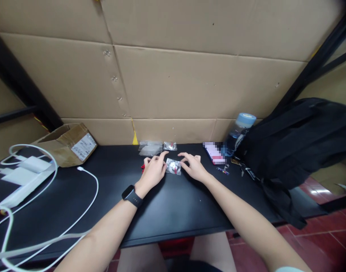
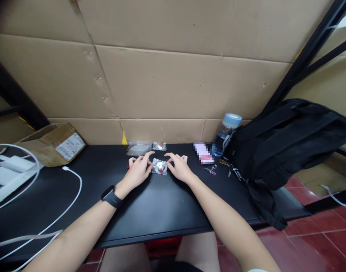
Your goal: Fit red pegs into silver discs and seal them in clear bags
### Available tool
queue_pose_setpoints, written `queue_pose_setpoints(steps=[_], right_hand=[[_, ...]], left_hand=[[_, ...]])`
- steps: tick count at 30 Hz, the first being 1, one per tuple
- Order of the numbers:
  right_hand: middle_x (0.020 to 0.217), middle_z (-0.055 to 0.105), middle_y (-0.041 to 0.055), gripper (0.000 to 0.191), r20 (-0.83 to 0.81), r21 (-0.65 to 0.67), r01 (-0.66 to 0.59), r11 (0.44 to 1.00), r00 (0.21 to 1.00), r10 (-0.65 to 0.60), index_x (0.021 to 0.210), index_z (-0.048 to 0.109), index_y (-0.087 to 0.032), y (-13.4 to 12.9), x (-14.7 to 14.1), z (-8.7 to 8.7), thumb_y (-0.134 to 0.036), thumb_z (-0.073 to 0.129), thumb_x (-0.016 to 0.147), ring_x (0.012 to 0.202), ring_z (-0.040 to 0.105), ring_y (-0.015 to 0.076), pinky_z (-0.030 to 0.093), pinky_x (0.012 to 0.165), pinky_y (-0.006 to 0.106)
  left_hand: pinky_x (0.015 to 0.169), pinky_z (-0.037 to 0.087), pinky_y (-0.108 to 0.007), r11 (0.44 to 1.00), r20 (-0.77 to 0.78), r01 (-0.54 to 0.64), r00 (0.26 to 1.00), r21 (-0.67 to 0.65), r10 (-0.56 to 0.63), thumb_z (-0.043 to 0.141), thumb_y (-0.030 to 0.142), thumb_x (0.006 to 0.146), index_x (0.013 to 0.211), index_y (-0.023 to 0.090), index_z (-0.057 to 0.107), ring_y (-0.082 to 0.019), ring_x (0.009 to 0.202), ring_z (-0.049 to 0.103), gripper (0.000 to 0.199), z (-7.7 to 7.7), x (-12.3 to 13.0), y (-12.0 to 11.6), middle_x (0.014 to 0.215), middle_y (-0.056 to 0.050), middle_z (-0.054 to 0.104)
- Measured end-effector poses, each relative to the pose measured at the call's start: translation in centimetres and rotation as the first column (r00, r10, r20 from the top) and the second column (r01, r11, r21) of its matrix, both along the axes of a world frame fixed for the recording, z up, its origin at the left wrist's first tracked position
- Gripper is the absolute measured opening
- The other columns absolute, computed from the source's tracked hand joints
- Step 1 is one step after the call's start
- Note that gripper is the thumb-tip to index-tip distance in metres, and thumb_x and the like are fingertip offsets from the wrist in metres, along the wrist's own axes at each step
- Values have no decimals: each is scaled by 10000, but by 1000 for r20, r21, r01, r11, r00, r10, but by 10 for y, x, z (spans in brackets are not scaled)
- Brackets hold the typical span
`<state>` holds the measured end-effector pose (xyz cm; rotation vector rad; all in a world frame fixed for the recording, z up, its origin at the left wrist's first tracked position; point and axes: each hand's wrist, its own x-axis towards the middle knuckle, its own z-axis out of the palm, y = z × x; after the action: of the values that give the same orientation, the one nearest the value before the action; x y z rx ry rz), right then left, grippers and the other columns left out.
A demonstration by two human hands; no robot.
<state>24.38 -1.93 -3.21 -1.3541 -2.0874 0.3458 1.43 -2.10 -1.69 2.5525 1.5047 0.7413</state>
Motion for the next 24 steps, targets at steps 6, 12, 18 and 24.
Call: queue_pose_setpoints(steps=[6,12,18,24], right_hand=[[1155,693,61,204,196,113,-170,979,970,146,1154,720,-298,-8,-2,7,-313,615,980,1057,591,222,287,893,392],[1252,700,79,248,309,93,-183,979,940,147,1151,755,-310,-4,1,7,-400,568,1016,1142,570,250,270,912,429],[1353,680,111,386,350,87,70,994,932,-97,1160,739,-270,18,14,4,-450,411,1062,1203,575,293,302,953,484],[1389,648,126,414,328,-2,128,992,937,-120,1173,736,-235,49,27,3,-445,400,1056,1239,598,285,374,1003,466]], left_hand=[[892,305,-423,999,-104,-32,994,6,33,560,233,957,1365,234,481,-270,1075,618,416,-2,1,2,940,-47,752],[890,340,-438,992,-89,-71,993,103,80,529,271,975,1306,239,532,-293,1154,577,333,3,4,-5,1183,-101,707],[949,366,-482,967,-60,-129,988,219,145,501,294,990,1239,246,605,-319,1215,536,274,16,-16,0,1236,-112,672],[969,450,-503,935,140,-210,974,287,176,564,307,951,1133,229,675,-320,1177,582,226,51,-61,-9,1196,-109,669]])
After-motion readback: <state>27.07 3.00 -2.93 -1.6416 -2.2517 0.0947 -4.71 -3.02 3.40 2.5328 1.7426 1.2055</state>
